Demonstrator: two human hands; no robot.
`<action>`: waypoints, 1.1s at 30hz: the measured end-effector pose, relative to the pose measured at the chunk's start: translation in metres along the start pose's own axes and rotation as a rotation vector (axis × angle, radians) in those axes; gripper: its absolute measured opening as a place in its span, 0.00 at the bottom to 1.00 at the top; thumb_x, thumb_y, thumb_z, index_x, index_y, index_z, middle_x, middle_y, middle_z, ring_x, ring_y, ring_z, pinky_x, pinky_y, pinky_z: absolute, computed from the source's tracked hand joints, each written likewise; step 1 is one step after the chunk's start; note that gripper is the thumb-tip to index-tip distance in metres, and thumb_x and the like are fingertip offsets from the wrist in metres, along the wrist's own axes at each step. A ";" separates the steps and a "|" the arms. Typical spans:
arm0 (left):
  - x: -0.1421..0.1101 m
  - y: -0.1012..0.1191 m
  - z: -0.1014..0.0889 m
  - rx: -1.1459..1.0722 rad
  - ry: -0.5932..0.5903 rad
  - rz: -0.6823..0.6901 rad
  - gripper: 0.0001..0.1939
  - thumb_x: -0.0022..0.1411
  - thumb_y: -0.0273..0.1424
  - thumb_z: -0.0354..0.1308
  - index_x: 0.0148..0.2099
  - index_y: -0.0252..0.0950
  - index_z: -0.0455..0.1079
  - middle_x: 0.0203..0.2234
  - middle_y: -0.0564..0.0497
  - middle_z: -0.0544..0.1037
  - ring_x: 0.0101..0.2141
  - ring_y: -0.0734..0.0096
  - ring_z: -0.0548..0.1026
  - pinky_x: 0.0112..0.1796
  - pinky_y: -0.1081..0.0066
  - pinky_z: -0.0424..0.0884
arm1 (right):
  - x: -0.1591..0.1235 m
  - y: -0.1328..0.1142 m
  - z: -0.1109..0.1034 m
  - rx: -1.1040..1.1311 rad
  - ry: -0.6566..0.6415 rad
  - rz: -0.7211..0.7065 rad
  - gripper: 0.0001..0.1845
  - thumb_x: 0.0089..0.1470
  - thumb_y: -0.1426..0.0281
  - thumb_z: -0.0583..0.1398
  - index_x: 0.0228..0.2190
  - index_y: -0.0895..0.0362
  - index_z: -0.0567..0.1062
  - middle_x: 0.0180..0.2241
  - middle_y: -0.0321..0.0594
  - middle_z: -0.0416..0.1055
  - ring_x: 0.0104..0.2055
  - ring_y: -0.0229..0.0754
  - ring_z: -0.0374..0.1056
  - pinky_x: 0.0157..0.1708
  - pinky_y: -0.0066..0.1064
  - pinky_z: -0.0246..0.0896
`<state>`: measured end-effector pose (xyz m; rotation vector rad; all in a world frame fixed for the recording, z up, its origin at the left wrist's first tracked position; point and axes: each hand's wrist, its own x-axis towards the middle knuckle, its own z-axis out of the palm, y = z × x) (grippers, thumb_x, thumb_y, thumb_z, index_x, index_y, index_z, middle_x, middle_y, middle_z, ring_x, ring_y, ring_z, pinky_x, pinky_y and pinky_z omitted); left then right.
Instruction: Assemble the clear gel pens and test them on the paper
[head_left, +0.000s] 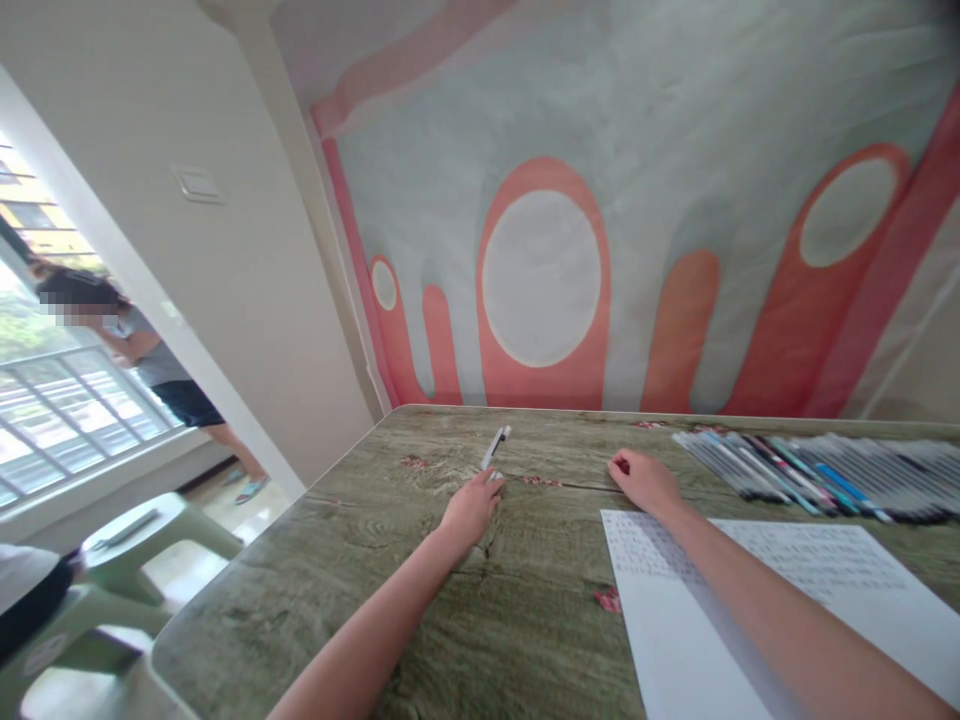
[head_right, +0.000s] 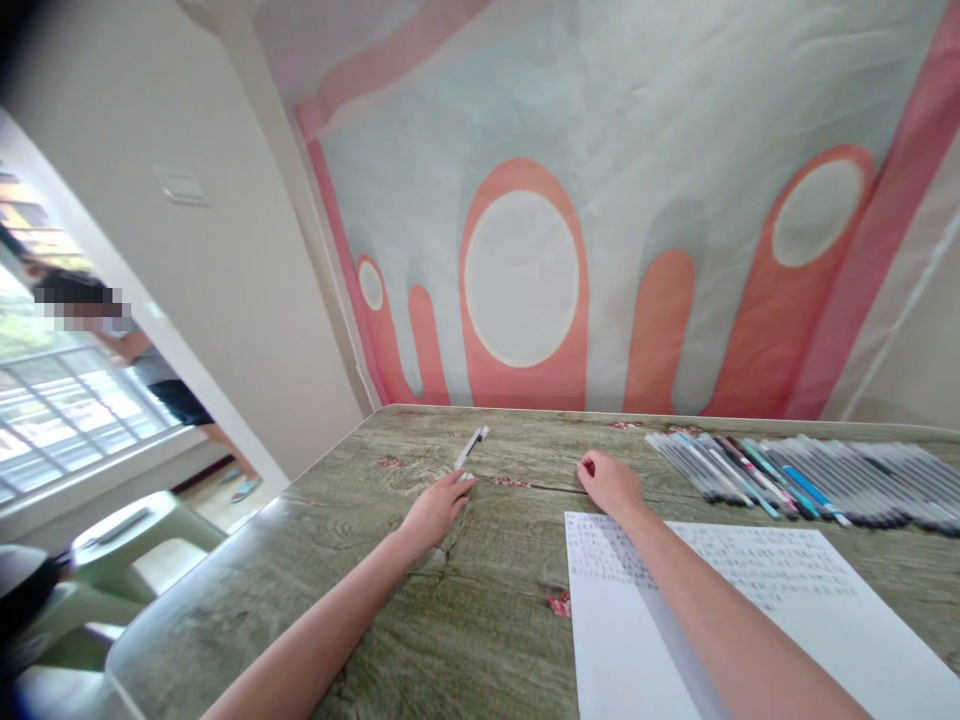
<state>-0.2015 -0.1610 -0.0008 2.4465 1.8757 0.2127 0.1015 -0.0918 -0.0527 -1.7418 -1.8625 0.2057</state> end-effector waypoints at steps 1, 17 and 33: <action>0.001 0.002 0.003 0.009 0.005 0.010 0.18 0.60 0.26 0.44 0.52 0.41 0.61 0.54 0.50 0.61 0.51 0.72 0.62 0.51 0.72 0.56 | 0.000 0.000 0.000 -0.001 0.003 -0.003 0.11 0.48 0.63 0.53 0.25 0.54 0.73 0.27 0.37 0.72 0.27 0.37 0.63 0.22 0.25 0.43; 0.021 0.059 0.028 -0.099 0.122 0.315 0.17 0.60 0.23 0.41 0.48 0.36 0.66 0.47 0.49 0.69 0.47 0.72 0.65 0.49 0.71 0.59 | 0.002 0.003 0.003 0.005 -0.009 -0.024 0.11 0.49 0.63 0.53 0.26 0.54 0.73 0.27 0.37 0.72 0.27 0.37 0.64 0.22 0.25 0.44; 0.051 0.108 0.044 -0.212 0.162 0.267 0.17 0.57 0.25 0.45 0.47 0.37 0.67 0.48 0.48 0.68 0.47 0.68 0.64 0.50 0.67 0.57 | -0.005 -0.006 -0.005 -0.015 0.000 -0.147 0.11 0.51 0.64 0.52 0.28 0.54 0.72 0.29 0.36 0.70 0.29 0.36 0.64 0.25 0.25 0.48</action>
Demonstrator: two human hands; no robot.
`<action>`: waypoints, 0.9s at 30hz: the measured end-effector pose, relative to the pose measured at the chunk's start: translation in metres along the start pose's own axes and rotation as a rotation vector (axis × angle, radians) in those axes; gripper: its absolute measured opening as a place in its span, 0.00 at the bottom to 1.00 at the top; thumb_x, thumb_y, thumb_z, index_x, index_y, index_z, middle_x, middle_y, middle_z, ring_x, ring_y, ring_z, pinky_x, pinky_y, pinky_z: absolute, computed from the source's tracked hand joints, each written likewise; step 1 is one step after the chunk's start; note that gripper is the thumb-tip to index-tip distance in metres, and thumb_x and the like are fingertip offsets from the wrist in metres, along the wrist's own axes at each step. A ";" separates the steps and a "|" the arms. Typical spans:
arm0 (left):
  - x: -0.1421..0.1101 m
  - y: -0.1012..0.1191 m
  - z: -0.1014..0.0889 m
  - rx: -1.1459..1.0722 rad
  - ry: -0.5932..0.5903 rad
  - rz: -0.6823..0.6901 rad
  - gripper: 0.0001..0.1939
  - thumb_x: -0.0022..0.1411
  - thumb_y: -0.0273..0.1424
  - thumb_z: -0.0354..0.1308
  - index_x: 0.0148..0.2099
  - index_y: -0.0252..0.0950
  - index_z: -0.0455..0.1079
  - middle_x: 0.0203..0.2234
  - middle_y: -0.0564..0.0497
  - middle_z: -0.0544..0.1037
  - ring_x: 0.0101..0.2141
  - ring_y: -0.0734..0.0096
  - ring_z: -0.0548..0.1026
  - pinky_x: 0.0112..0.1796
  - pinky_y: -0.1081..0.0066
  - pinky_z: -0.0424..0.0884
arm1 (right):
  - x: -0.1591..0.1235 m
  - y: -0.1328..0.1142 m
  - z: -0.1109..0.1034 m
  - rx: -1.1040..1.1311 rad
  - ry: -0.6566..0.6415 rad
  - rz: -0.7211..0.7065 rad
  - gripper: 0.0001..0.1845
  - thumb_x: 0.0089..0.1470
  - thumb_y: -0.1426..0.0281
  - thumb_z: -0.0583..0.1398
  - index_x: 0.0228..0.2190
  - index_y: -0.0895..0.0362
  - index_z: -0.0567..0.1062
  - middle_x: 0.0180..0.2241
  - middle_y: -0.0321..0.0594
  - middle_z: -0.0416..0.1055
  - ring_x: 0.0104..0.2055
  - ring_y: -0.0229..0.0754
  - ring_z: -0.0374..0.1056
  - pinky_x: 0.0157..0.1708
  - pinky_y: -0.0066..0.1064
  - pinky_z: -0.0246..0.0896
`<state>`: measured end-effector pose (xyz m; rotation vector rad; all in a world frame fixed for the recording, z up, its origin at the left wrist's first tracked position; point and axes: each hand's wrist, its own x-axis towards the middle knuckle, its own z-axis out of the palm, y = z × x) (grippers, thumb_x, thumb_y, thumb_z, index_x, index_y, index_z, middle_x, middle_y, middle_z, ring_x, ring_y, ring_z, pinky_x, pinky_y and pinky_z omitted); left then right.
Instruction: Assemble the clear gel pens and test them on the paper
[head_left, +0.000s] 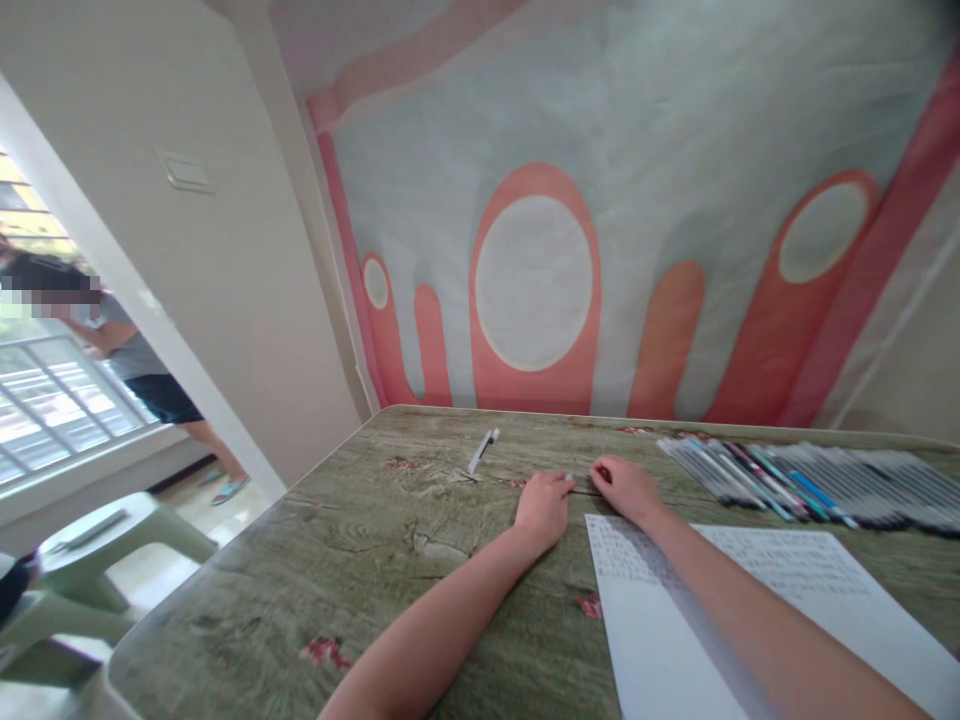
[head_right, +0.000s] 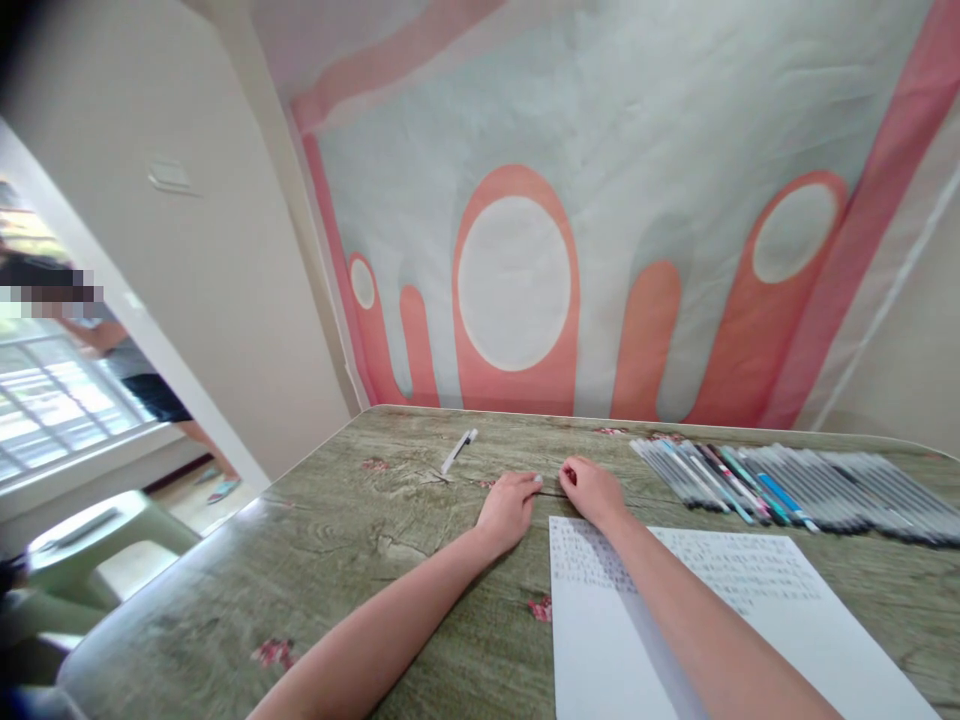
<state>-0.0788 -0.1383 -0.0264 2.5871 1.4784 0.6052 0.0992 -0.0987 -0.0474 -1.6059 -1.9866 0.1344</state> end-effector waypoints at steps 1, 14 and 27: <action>-0.001 -0.002 0.000 -0.037 0.020 -0.008 0.17 0.57 0.25 0.46 0.49 0.38 0.66 0.48 0.48 0.68 0.48 0.68 0.63 0.51 0.68 0.57 | -0.001 -0.002 -0.001 -0.004 0.002 -0.021 0.11 0.52 0.64 0.51 0.29 0.53 0.72 0.30 0.36 0.70 0.29 0.36 0.64 0.25 0.25 0.49; -0.006 -0.015 -0.020 -0.019 -0.052 -0.270 0.19 0.50 0.31 0.54 0.46 0.33 0.64 0.37 0.45 0.72 0.40 0.65 0.69 0.43 0.69 0.63 | -0.011 -0.029 -0.013 0.029 -0.127 -0.391 0.15 0.55 0.69 0.49 0.42 0.50 0.70 0.40 0.37 0.67 0.39 0.36 0.65 0.36 0.25 0.57; -0.006 -0.001 -0.032 0.239 -0.228 -0.441 0.13 0.49 0.24 0.51 0.39 0.29 0.68 0.33 0.39 0.74 0.36 0.59 0.73 0.37 0.68 0.68 | -0.011 -0.026 -0.007 0.056 -0.139 -0.450 0.20 0.50 0.79 0.48 0.42 0.51 0.69 0.43 0.37 0.66 0.42 0.37 0.64 0.41 0.27 0.57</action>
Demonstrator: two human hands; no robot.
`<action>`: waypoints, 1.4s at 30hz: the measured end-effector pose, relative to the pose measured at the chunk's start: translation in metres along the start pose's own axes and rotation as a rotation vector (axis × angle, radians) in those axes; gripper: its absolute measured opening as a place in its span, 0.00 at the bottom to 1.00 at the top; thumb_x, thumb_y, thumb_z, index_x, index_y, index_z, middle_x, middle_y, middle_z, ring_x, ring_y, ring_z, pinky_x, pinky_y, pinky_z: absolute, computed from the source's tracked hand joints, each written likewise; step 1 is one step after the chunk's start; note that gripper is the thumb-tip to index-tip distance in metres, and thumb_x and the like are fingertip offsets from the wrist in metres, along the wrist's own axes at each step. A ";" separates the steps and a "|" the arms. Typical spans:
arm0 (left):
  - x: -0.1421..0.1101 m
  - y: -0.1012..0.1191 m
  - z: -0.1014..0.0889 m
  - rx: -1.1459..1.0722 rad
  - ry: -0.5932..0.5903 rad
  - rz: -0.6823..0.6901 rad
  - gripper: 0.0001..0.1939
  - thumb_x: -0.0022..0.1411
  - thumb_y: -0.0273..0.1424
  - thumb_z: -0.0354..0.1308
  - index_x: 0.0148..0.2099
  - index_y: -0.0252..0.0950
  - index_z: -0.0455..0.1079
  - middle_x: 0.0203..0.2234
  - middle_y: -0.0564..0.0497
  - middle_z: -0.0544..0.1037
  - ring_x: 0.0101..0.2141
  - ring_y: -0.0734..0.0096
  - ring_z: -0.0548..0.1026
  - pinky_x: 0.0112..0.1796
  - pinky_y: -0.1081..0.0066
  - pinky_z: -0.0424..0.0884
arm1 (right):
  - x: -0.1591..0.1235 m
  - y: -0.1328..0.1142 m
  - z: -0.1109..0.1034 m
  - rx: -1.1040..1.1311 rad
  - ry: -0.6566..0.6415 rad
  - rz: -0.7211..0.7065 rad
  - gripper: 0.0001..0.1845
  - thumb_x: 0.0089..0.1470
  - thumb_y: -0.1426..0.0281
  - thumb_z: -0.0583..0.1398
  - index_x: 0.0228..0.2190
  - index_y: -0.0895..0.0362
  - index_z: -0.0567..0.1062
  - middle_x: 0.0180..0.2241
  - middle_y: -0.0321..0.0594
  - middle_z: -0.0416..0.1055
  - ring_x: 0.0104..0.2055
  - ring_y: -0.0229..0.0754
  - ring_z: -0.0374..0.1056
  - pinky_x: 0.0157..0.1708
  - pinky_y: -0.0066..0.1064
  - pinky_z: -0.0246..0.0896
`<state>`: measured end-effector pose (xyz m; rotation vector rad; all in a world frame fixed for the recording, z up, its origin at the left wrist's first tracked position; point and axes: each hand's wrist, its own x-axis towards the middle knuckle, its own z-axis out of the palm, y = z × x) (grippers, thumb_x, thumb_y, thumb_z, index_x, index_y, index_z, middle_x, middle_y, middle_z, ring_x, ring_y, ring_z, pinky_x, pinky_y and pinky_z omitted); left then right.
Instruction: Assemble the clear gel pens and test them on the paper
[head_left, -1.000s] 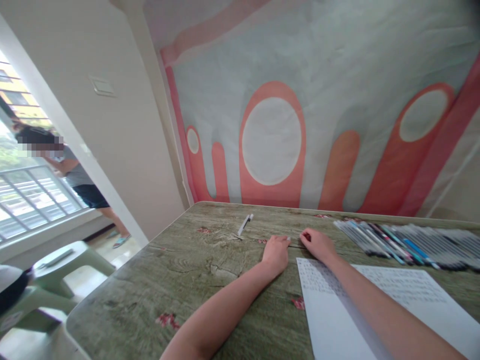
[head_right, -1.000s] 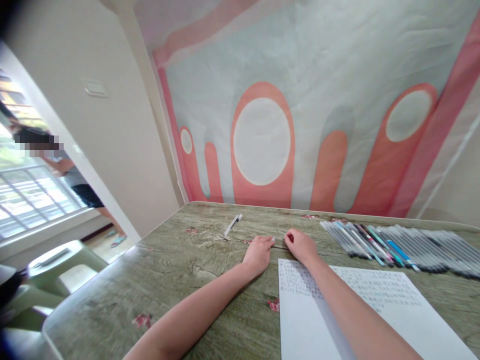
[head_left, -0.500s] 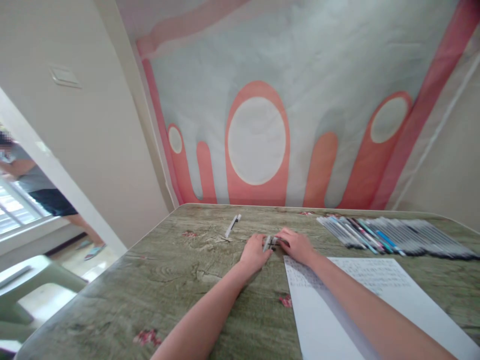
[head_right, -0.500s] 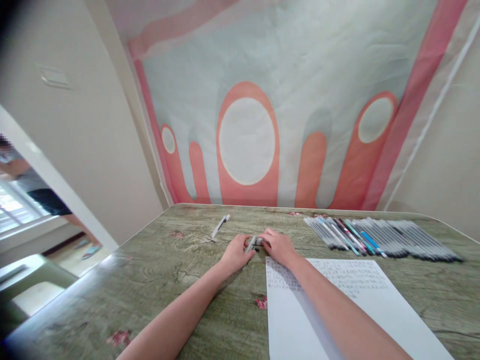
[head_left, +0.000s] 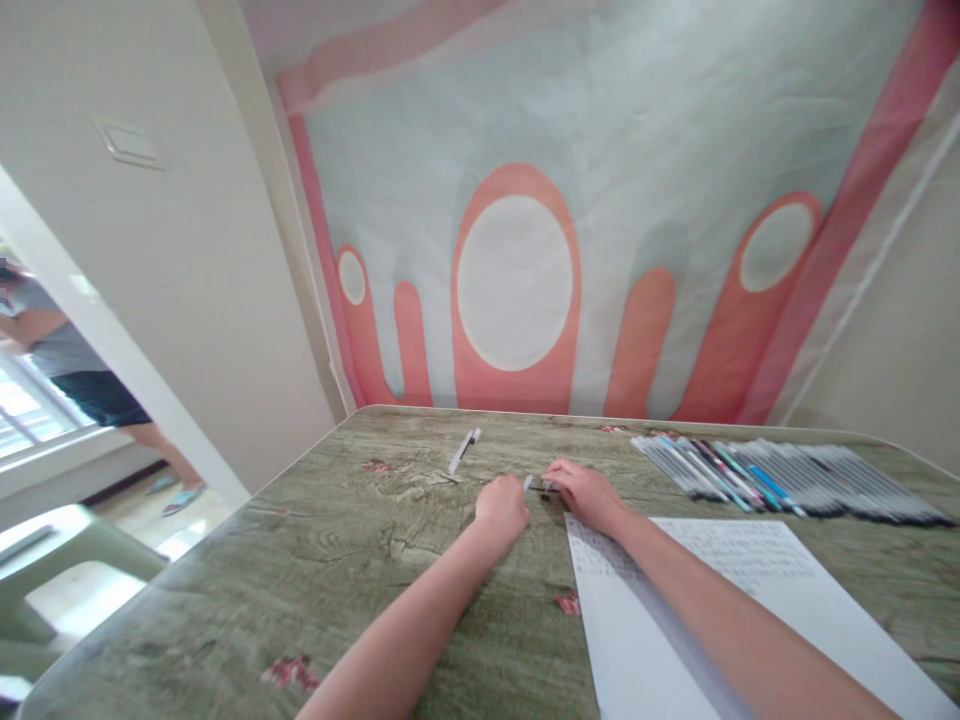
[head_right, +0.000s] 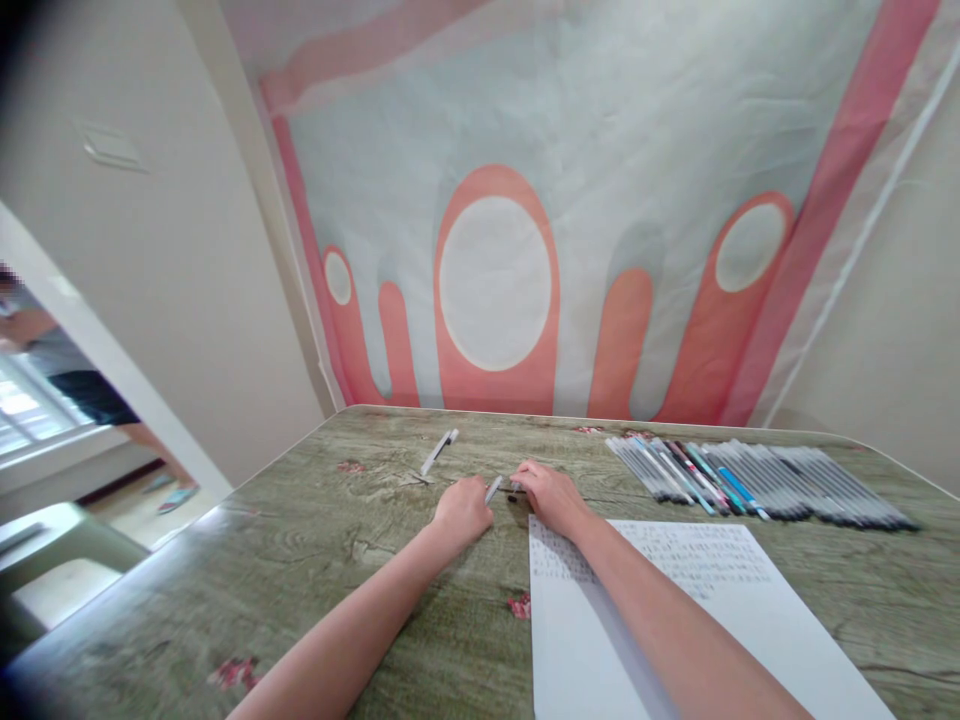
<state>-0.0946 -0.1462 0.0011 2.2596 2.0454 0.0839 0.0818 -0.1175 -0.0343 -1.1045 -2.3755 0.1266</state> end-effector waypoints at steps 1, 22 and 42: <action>-0.001 0.001 0.000 0.005 0.003 0.001 0.13 0.49 0.24 0.51 0.40 0.29 0.68 0.33 0.38 0.74 0.36 0.59 0.73 0.36 0.67 0.68 | 0.000 0.000 0.000 0.001 0.004 0.006 0.20 0.50 0.78 0.48 0.42 0.51 0.69 0.44 0.37 0.66 0.41 0.37 0.64 0.41 0.27 0.58; 0.033 -0.003 0.035 -2.183 -0.021 -0.068 0.08 0.49 0.24 0.59 0.35 0.30 0.66 0.21 0.52 0.71 0.23 0.80 0.69 0.28 0.79 0.65 | 0.000 -0.023 -0.009 -0.083 0.167 -0.260 0.19 0.52 0.62 0.53 0.45 0.57 0.66 0.38 0.44 0.70 0.39 0.42 0.67 0.38 0.32 0.62; 0.057 -0.060 0.008 -2.561 0.428 -0.346 0.07 0.60 0.26 0.49 0.33 0.29 0.66 0.20 0.52 0.68 0.17 0.86 0.64 0.17 0.85 0.60 | -0.001 -0.001 0.005 -0.068 0.496 -0.237 0.18 0.54 0.75 0.49 0.47 0.55 0.66 0.39 0.42 0.71 0.41 0.41 0.67 0.40 0.34 0.65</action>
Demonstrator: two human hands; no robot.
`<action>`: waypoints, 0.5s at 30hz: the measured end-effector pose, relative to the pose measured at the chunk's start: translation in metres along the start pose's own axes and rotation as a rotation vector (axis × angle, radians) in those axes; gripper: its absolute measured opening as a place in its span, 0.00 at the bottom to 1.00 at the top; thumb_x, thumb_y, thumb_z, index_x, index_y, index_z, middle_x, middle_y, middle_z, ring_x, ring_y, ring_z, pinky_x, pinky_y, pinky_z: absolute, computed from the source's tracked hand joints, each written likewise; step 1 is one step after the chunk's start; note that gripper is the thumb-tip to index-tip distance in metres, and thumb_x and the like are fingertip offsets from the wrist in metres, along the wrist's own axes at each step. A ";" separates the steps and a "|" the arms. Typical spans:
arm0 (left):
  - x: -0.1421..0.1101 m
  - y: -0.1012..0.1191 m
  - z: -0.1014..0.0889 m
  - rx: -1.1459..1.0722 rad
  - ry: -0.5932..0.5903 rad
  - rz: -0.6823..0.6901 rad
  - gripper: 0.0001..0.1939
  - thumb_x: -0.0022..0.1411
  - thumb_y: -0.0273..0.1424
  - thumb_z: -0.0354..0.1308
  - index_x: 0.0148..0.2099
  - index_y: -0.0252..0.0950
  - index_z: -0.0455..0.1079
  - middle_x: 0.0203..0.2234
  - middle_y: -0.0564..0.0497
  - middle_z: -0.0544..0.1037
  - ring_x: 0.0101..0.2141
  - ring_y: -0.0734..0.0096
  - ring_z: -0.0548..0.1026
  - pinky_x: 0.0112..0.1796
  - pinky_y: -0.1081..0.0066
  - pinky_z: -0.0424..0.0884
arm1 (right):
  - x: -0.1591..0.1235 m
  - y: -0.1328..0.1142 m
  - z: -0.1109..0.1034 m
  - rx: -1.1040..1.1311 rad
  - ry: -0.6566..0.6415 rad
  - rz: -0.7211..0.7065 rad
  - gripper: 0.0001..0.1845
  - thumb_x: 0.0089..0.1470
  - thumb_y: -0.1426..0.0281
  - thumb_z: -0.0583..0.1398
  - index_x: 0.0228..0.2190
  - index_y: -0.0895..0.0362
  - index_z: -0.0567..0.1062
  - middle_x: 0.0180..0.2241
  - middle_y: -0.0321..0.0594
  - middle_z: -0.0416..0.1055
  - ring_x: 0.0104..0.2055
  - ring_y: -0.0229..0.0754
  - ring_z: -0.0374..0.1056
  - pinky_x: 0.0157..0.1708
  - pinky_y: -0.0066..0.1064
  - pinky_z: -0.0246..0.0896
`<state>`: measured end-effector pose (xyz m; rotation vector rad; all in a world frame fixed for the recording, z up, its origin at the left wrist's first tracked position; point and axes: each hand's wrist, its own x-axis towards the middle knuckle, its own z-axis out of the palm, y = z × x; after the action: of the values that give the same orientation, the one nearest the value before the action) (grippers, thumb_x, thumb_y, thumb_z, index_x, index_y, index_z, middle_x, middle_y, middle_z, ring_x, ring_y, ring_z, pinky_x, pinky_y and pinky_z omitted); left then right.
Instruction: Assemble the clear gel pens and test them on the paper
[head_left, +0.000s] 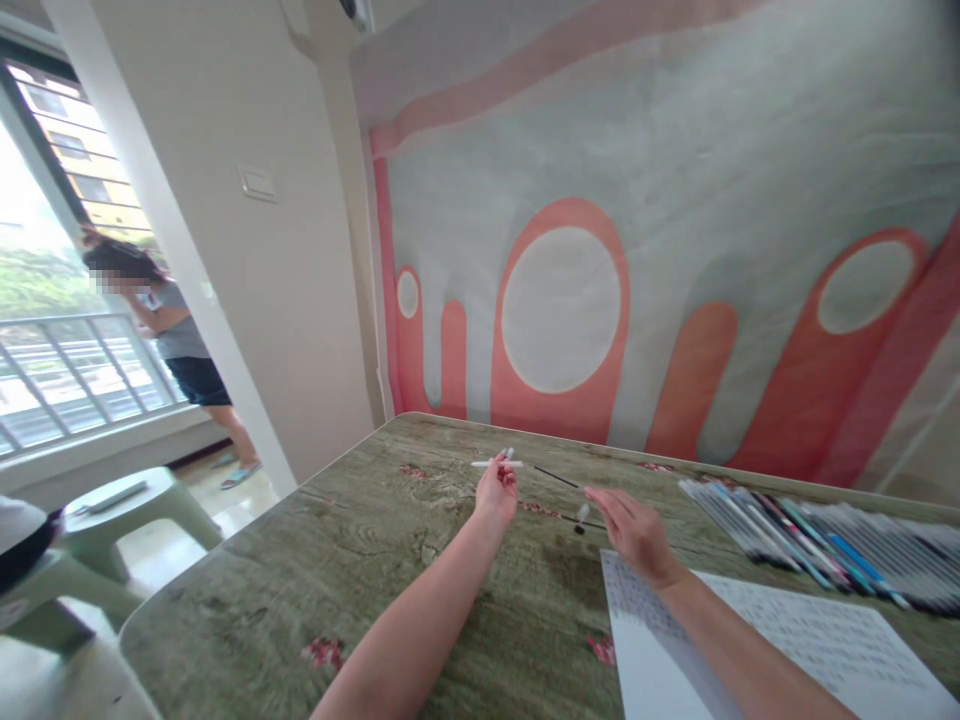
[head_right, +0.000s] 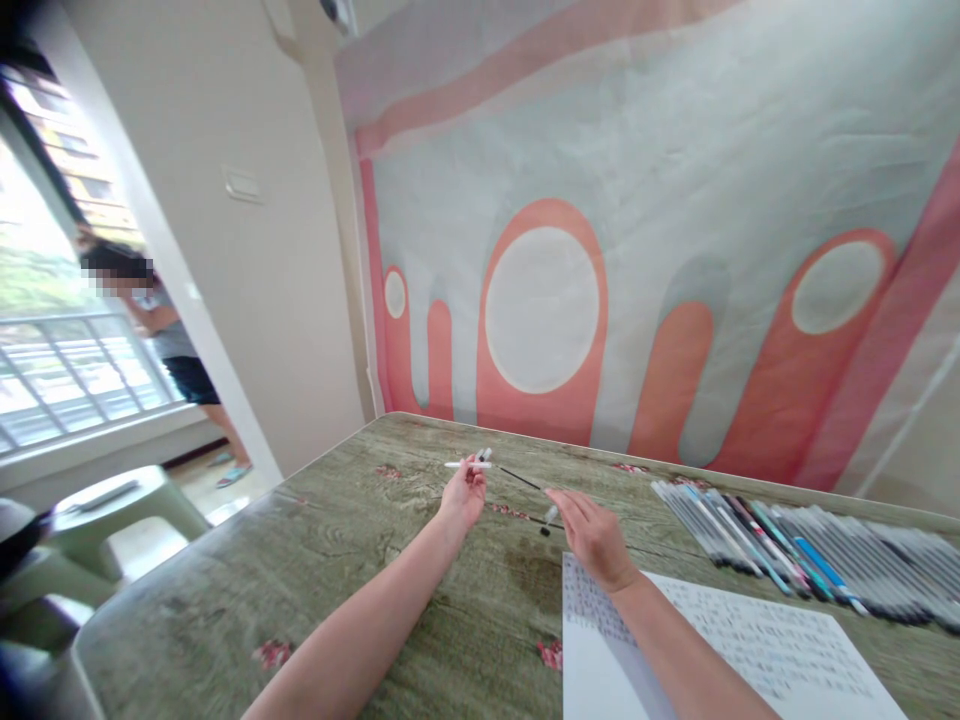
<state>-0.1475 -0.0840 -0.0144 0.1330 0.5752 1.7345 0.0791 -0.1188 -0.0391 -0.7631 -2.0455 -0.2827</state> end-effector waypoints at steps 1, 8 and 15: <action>0.000 -0.001 0.000 -0.001 0.005 -0.004 0.06 0.60 0.25 0.49 0.32 0.29 0.66 0.20 0.53 0.68 0.17 0.86 0.64 0.17 0.85 0.60 | -0.001 0.000 0.001 -0.001 -0.006 -0.001 0.18 0.54 0.75 0.49 0.47 0.55 0.66 0.39 0.42 0.71 0.41 0.41 0.67 0.40 0.34 0.65; -0.003 -0.006 0.000 0.013 -0.001 -0.002 0.04 0.58 0.23 0.51 0.33 0.29 0.66 0.19 0.52 0.68 0.17 0.85 0.65 0.18 0.85 0.63 | -0.003 0.004 0.002 -0.036 -0.029 0.008 0.18 0.54 0.76 0.49 0.46 0.56 0.67 0.39 0.42 0.71 0.41 0.40 0.66 0.39 0.33 0.65; -0.004 -0.011 -0.001 0.081 -0.054 0.005 0.03 0.56 0.22 0.53 0.35 0.28 0.67 0.18 0.53 0.68 0.17 0.85 0.66 0.19 0.85 0.64 | 0.000 0.002 0.000 -0.037 -0.024 0.003 0.17 0.54 0.75 0.49 0.45 0.56 0.67 0.38 0.42 0.71 0.41 0.40 0.67 0.39 0.33 0.65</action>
<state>-0.1367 -0.0869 -0.0195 0.2381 0.6064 1.7077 0.0799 -0.1175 -0.0397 -0.7955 -2.0668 -0.3124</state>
